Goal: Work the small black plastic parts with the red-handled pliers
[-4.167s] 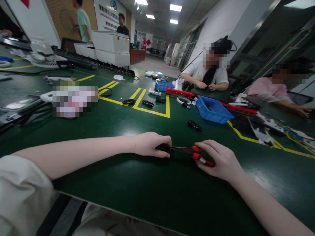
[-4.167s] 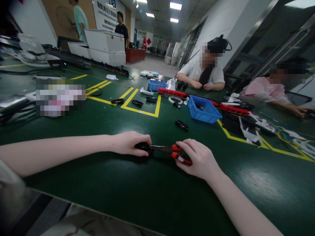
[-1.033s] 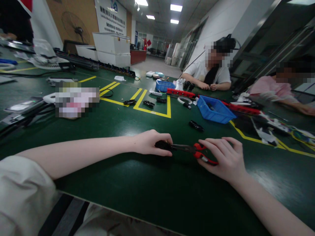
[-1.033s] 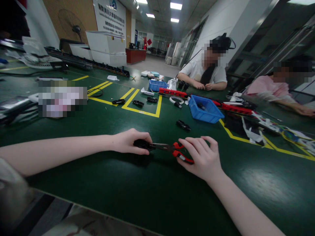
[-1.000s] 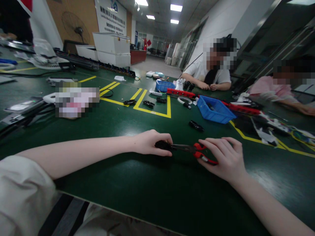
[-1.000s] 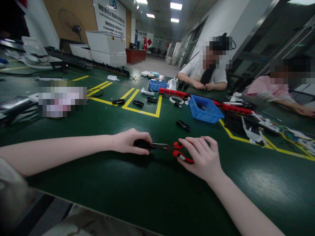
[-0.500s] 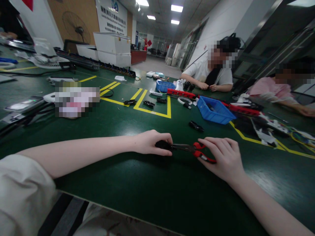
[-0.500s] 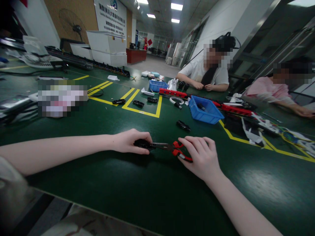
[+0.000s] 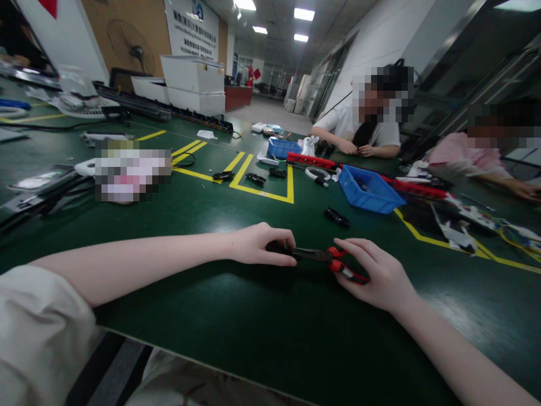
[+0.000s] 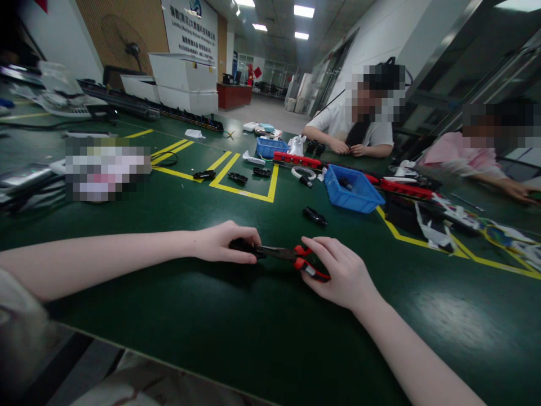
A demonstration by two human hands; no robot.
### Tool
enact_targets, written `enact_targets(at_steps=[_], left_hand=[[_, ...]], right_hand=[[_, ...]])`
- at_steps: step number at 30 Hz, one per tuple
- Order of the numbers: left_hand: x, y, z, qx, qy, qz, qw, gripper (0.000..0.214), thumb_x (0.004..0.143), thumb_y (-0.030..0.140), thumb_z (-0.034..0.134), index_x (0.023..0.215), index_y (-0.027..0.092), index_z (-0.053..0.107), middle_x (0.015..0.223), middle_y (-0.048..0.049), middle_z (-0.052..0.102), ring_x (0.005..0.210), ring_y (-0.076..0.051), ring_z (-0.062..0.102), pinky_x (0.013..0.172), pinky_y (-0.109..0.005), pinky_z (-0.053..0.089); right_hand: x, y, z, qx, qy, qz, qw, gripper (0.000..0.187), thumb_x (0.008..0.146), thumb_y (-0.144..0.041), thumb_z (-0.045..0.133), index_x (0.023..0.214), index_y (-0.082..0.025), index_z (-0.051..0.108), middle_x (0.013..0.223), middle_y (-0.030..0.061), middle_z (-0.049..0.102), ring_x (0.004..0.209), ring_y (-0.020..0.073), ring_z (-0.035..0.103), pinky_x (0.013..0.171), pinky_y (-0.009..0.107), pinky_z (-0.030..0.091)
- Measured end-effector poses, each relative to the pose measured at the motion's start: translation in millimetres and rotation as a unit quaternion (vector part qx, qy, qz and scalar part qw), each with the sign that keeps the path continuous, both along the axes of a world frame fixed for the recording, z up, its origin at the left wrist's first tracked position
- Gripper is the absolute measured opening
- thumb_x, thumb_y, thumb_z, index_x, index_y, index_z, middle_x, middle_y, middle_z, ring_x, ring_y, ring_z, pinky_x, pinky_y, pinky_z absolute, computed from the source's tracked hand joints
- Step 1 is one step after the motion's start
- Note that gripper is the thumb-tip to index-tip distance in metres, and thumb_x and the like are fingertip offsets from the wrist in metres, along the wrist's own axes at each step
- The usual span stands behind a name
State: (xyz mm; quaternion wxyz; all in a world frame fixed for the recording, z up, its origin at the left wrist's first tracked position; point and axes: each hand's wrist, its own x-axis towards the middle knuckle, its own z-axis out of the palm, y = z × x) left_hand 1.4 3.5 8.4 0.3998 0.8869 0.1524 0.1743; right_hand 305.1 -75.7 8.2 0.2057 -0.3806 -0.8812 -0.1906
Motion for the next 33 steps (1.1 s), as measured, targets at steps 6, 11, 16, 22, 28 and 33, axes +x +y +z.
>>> enact_targets(at_steps=[6,11,16,22,28,33], left_hand=[[-0.4,-0.5,1.6,-0.005,-0.002,-0.009,1.0,0.03,0.09,0.041,0.065,0.105,0.016,0.061,0.088,-0.0023,0.068,0.073,-0.012,0.062,0.063,-0.022,0.044],[-0.6,-1.2,2.4,0.015,0.002,-0.006,1.0,0.03,0.088,0.04,0.067,0.105,0.016,0.061,0.085,-0.0015,0.067,0.068,-0.011,0.06,0.06,-0.021,0.042],[-0.8,-2.0,2.6,0.037,-0.004,-0.004,0.999,0.03,0.09,0.04,0.066,0.106,0.015,0.062,0.085,-0.0012,0.068,0.065,-0.009,0.059,0.057,-0.02,0.04],[-0.4,-2.4,2.1,0.05,-0.006,-0.002,0.999,0.029,0.092,0.04,0.063,0.106,0.015,0.061,0.084,-0.001,0.067,0.064,-0.009,0.059,0.057,-0.02,0.039],[-0.7,-0.4,0.0,0.057,0.01,-0.003,0.998,0.034,0.09,0.046,0.064,0.108,0.017,0.061,0.082,-0.0006,0.066,0.065,-0.01,0.058,0.056,-0.021,0.037],[-1.0,-0.4,0.3,0.074,0.003,-0.004,0.997,0.037,0.088,0.046,0.067,0.109,0.016,0.061,0.093,-0.0035,0.067,0.073,-0.012,0.06,0.062,-0.022,0.041]], right_hand=[[-0.9,1.0,-0.6,-0.034,0.016,0.001,0.999,0.049,0.082,-0.029,0.065,0.129,-0.018,0.053,0.113,0.0125,0.066,0.097,0.0243,0.067,0.079,0.037,0.058],[-1.7,-0.3,-0.6,-0.042,0.016,0.003,0.999,0.047,0.082,-0.028,0.064,0.126,-0.017,0.054,0.111,0.0124,0.066,0.095,0.0233,0.067,0.077,0.034,0.058],[-1.4,-2.4,-0.7,-0.032,0.002,-0.006,0.999,0.048,0.083,-0.028,0.062,0.129,-0.017,0.053,0.111,0.0127,0.064,0.093,0.0235,0.067,0.074,0.034,0.057],[0.6,-2.5,-3.1,-0.009,-0.017,-0.008,1.0,0.046,0.083,-0.028,0.061,0.126,-0.016,0.053,0.109,0.0133,0.064,0.088,0.0228,0.067,0.069,0.033,0.056],[-1.1,-3.1,-0.6,0.015,-0.019,-0.006,1.0,0.037,0.082,-0.029,0.062,0.116,-0.016,0.055,0.104,0.0129,0.064,0.084,0.0223,0.066,0.066,0.033,0.055],[-1.7,-3.0,-0.3,0.029,-0.021,-0.003,0.999,0.036,0.081,-0.028,0.063,0.114,-0.016,0.055,0.101,0.0124,0.065,0.084,0.0222,0.065,0.066,0.032,0.055]])
